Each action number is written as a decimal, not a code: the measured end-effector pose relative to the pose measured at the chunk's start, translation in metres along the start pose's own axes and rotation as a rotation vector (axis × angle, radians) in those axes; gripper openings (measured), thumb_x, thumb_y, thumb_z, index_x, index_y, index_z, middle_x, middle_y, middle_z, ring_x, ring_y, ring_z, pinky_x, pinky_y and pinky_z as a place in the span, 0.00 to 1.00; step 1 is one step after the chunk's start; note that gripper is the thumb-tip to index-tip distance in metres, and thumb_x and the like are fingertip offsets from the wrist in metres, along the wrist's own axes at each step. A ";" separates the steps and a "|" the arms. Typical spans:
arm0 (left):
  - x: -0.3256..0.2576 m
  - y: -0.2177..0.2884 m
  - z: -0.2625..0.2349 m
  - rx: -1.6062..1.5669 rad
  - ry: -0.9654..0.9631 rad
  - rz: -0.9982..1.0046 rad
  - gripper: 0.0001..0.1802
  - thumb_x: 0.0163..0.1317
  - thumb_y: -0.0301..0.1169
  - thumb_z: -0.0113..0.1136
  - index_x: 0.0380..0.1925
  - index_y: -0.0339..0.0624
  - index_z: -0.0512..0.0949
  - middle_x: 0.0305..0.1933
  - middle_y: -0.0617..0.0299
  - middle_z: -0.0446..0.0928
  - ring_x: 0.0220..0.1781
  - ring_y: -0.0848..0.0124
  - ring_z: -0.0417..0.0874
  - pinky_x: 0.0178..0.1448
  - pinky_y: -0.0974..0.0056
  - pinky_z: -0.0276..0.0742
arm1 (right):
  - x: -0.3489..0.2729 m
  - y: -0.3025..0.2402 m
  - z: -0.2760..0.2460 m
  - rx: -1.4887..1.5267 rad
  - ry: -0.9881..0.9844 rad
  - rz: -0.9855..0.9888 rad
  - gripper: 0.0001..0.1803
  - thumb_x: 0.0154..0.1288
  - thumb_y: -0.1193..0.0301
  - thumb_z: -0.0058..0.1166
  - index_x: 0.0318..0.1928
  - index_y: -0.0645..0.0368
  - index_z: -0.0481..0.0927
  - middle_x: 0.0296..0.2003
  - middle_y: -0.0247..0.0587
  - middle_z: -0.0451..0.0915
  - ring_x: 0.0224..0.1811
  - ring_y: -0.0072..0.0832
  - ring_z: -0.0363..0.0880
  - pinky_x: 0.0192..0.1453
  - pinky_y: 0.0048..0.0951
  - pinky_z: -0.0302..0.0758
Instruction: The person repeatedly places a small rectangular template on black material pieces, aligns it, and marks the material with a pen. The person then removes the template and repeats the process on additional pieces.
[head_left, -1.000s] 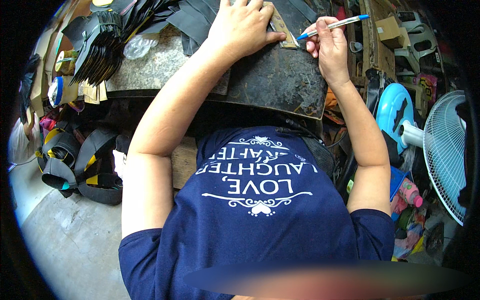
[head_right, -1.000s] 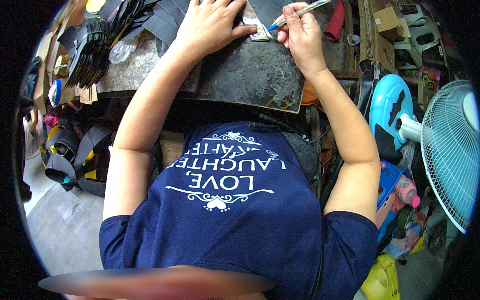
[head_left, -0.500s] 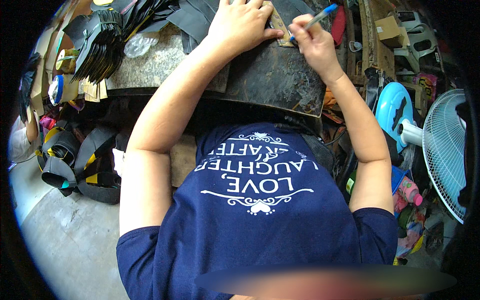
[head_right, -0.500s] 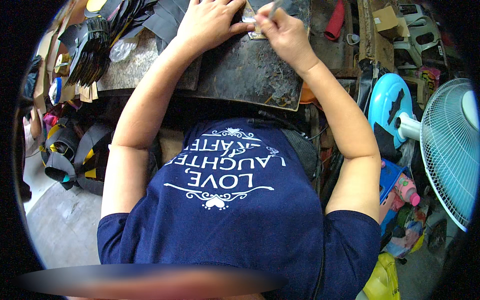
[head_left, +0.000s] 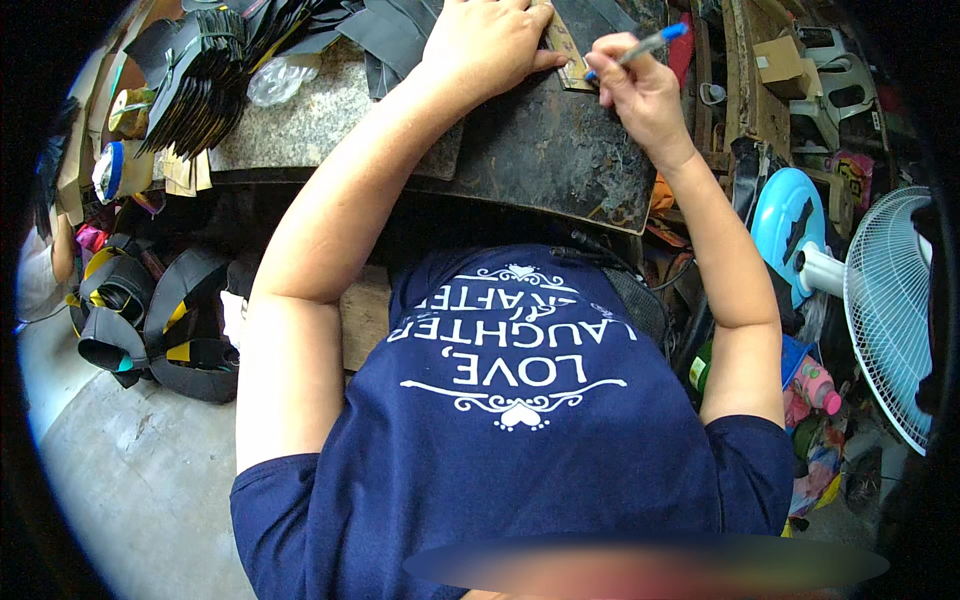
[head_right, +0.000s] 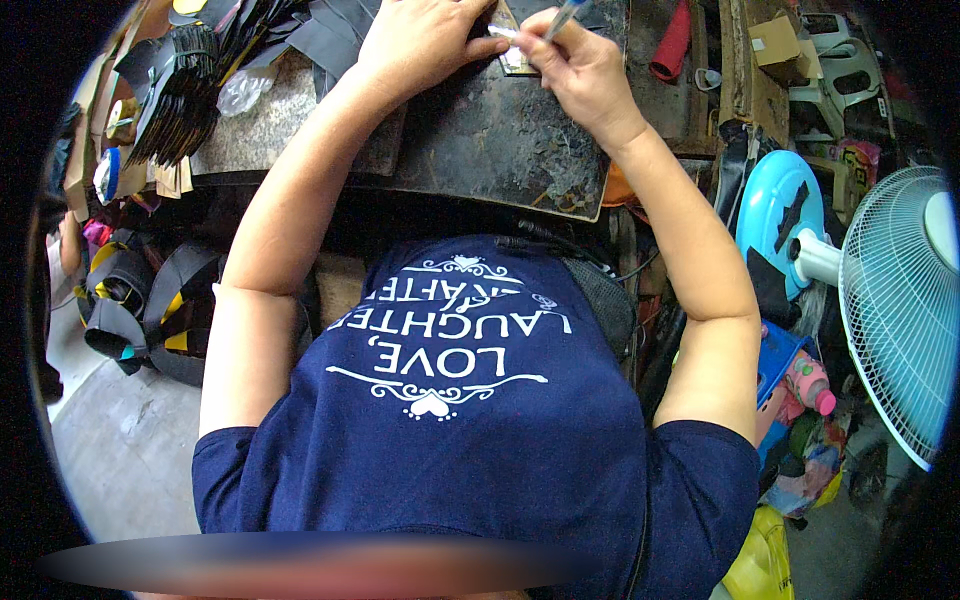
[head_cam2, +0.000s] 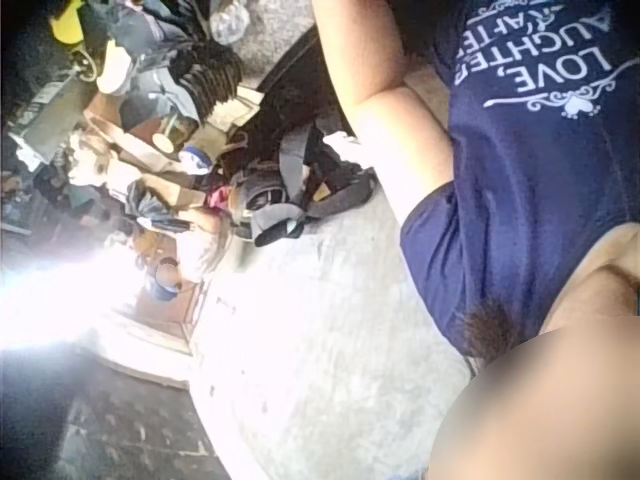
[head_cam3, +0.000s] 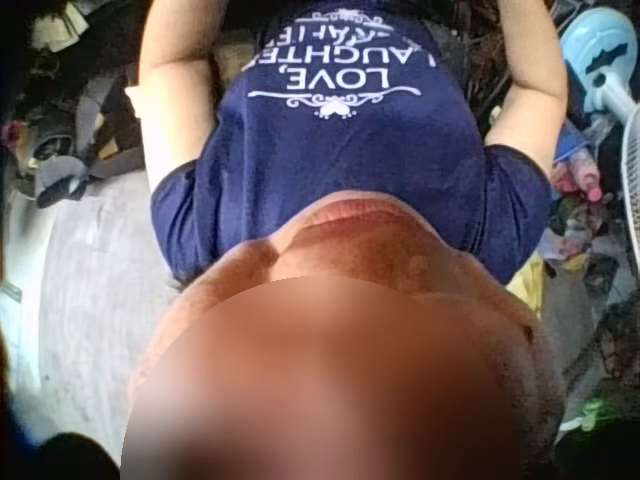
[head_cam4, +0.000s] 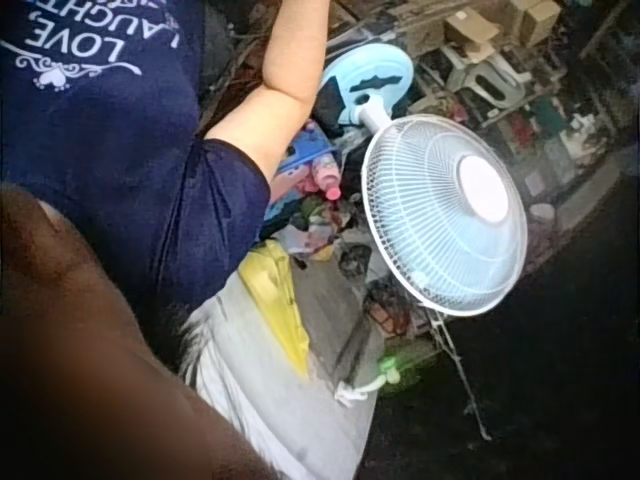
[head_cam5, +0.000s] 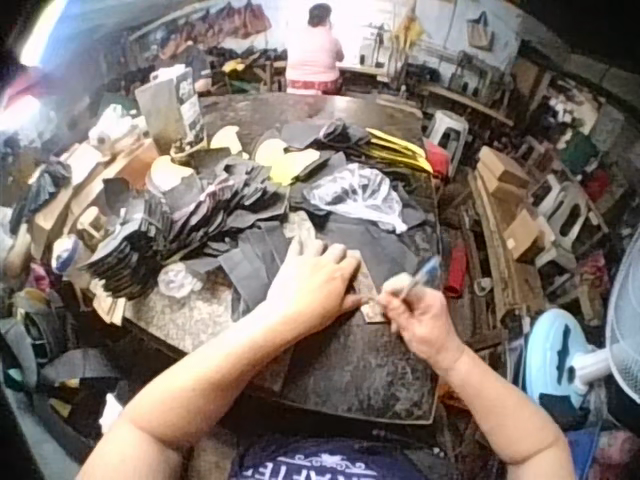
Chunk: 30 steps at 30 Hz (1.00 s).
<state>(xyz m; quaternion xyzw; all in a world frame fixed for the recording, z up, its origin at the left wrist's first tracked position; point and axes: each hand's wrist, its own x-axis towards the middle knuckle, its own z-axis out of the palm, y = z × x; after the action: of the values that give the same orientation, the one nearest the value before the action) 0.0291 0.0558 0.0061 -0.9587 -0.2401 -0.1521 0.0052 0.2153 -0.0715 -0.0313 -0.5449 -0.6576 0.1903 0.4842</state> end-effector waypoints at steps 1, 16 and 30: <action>0.000 0.000 0.000 -0.006 0.004 0.002 0.29 0.58 0.51 0.67 0.51 0.43 0.77 0.51 0.55 0.78 0.60 0.52 0.76 0.67 0.42 0.66 | -0.001 0.001 -0.002 0.105 0.046 0.125 0.09 0.79 0.63 0.51 0.47 0.53 0.78 0.33 0.31 0.80 0.24 0.13 0.73 0.24 0.14 0.68; -0.001 -0.002 0.003 -0.031 0.017 0.003 0.29 0.59 0.52 0.65 0.51 0.42 0.77 0.51 0.54 0.78 0.60 0.52 0.76 0.67 0.41 0.66 | 0.008 -0.025 0.007 0.213 -0.030 0.142 0.09 0.78 0.65 0.52 0.45 0.57 0.78 0.32 0.28 0.78 0.25 0.13 0.73 0.27 0.16 0.68; -0.001 -0.001 0.001 -0.020 0.011 0.011 0.29 0.61 0.53 0.63 0.52 0.42 0.77 0.52 0.54 0.77 0.61 0.53 0.75 0.70 0.42 0.64 | 0.006 -0.012 0.003 0.187 0.120 0.264 0.06 0.77 0.68 0.55 0.43 0.57 0.78 0.32 0.28 0.76 0.26 0.16 0.70 0.32 0.19 0.69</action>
<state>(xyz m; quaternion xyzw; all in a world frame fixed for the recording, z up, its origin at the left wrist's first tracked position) 0.0280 0.0558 0.0051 -0.9593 -0.2330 -0.1596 -0.0021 0.2070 -0.0692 -0.0212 -0.5895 -0.5294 0.2798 0.5422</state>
